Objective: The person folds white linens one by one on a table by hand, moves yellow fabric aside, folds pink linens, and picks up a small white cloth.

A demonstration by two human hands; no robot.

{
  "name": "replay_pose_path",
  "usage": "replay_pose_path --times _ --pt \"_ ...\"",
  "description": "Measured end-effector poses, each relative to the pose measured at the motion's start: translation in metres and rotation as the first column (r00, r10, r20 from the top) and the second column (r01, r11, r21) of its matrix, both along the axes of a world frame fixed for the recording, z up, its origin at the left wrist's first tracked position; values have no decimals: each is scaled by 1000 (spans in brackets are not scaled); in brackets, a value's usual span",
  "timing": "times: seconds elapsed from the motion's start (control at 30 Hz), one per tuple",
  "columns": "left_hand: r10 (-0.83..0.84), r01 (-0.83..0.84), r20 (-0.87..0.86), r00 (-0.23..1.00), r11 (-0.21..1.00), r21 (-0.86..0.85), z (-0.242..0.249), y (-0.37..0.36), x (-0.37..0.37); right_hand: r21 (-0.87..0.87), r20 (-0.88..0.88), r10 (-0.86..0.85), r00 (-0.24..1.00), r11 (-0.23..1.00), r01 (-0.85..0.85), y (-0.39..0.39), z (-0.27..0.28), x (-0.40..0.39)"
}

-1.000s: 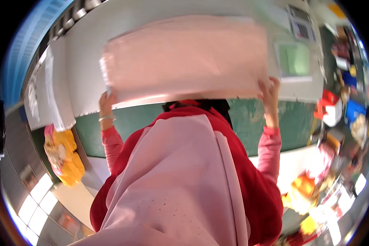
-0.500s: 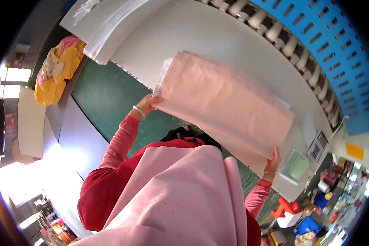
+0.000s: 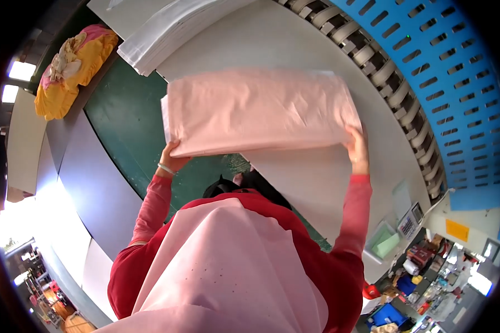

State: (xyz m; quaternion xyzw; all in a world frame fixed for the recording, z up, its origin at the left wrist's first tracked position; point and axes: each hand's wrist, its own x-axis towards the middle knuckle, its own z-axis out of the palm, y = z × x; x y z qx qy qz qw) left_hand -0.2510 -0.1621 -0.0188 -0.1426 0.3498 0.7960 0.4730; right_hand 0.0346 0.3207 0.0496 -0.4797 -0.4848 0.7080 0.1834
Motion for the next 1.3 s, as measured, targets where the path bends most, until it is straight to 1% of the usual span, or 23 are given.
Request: replay_pose_path --times 0.07,0.1,0.13,0.17,0.2,0.23,0.3,0.37,0.4,0.43,0.47,0.6,0.67,0.73,0.77,0.8,0.87,1.0,1.07,1.1,1.2,1.23,1.3 --pt "83 -83 12 997 996 40 -9 1 -4 93 -79 120 990 989 -112 44 4 -70" --pt "160 -160 22 987 987 1 8 14 -2 135 -141 193 971 975 -175 64 6 -107" --pt "186 -188 42 982 981 48 6 20 -7 181 -130 258 957 956 -232 80 15 -147" --pt "213 -218 62 975 971 94 2 28 -16 205 -245 264 933 955 -216 87 24 -188" --pt "238 -247 83 968 959 139 0 37 -27 211 -243 293 925 947 -244 109 22 -230" --pt "271 -280 81 959 948 152 0 50 -37 161 -360 249 899 966 -203 118 21 -273" --pt "222 -221 26 975 940 258 -9 71 -65 111 -495 222 840 975 -192 139 5 -351" --pt "295 -294 -40 955 956 23 -1 97 -83 207 -187 125 974 975 -86 147 -13 -394" --pt "307 -316 -92 947 942 -109 0 104 -89 282 -74 56 996 959 -32 136 -17 -411" --pt "311 -323 -98 945 933 -156 3 106 -94 361 31 -26 999 932 13 123 -21 -428" --pt "313 -327 -101 944 922 -205 5 107 -97 441 130 -117 984 896 48 112 -25 -437" --pt "268 -320 -203 942 898 -303 22 106 -89 280 -289 -97 952 943 181 121 -56 -441" --pt "130 -222 -262 956 906 -361 20 94 -89 337 -109 -215 971 911 239 112 -38 -425" --pt "-19 -114 -307 951 905 -411 5 71 -91 519 -46 -263 964 818 248 98 -17 -405" --pt "-23 -129 -311 950 880 -458 1 60 -89 639 -102 -278 955 718 277 106 -28 -405" --pt "-28 -109 -309 951 902 -417 -6 42 -90 737 -167 -280 945 601 308 115 -39 -409" --pt "-70 -54 -238 969 877 -478 -14 4 -89 740 -190 -160 969 626 248 100 -16 -404" --pt "-174 76 -73 982 719 -691 -69 -103 -92 750 -442 32 897 562 349 40 32 -424" --pt "-132 45 -61 989 676 -735 -60 -142 -97 761 -514 126 849 524 383 -3 54 -440" --pt "-127 5 -130 983 735 -678 -61 -168 -105 749 -519 142 843 551 368 -43 76 -444" --pt "-103 -173 -388 916 771 -613 4 -213 -140 721 -508 200 838 631 286 -122 90 -473" --pt "-130 -197 -479 868 796 -572 26 -227 -155 668 -499 186 847 704 239 -150 97 -485" --pt "-97 -296 -662 743 840 -455 104 -232 -180 629 -446 257 857 772 95 -211 113 -504"
